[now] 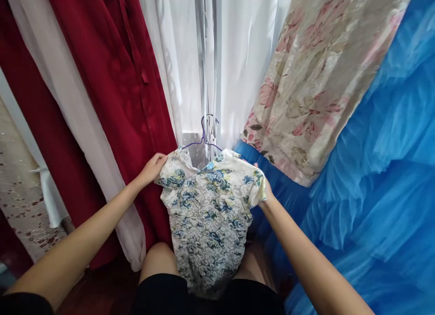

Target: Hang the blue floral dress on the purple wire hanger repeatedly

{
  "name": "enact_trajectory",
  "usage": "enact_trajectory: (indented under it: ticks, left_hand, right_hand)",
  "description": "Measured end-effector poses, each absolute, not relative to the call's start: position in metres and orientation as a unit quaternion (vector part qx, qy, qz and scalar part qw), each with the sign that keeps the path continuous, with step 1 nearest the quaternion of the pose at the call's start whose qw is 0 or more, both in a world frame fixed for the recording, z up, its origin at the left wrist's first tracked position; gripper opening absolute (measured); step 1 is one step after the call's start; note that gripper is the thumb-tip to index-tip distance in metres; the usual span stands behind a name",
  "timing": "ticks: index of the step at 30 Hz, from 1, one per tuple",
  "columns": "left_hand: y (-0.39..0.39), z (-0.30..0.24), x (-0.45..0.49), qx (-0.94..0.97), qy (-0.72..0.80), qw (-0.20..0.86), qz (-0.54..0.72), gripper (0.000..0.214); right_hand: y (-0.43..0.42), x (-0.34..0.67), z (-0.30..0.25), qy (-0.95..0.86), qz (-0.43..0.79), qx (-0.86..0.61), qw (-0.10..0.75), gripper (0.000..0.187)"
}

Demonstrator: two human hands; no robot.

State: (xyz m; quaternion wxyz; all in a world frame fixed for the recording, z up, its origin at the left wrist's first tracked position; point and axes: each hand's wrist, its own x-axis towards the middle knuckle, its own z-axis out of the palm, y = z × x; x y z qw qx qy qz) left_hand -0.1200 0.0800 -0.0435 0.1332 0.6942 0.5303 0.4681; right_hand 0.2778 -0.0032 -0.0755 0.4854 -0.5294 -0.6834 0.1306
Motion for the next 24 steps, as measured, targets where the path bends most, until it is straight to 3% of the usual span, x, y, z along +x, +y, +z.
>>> enact_trajectory:
  ticks: [2,5,9,13,20,24]
  left_hand:
    - [0.073,-0.068,-0.134,0.705,0.524,0.147,0.455,0.037]
    - [0.06,-0.093,-0.132,0.672,0.513,0.135,0.516,0.037]
    - [0.047,-0.096,-0.112,0.606,0.512,0.102,0.6,0.03]
    - [0.04,-0.087,-0.103,0.565,0.497,0.118,0.648,0.024]
    - [0.039,-0.096,-0.115,0.601,0.498,0.124,0.613,0.023]
    - [0.037,-0.111,-0.11,0.631,0.5,0.143,0.575,0.032]
  right_hand:
    - [-0.01,0.28,-0.081,-0.635,0.211,-0.516,0.536,0.071]
    - [-0.023,0.276,-0.094,-0.539,0.321,-0.484,0.611,0.075]
    - [-0.025,0.269,-0.085,-0.494,0.276,-0.457,0.686,0.072]
    - [-0.02,0.265,-0.043,-0.454,0.253,-0.422,0.743,0.069]
    - [-0.029,0.227,0.005,-0.557,0.234,-0.368,0.707,0.072]
    - [-0.071,0.198,0.003,-0.678,0.263,-0.319,0.607,0.064]
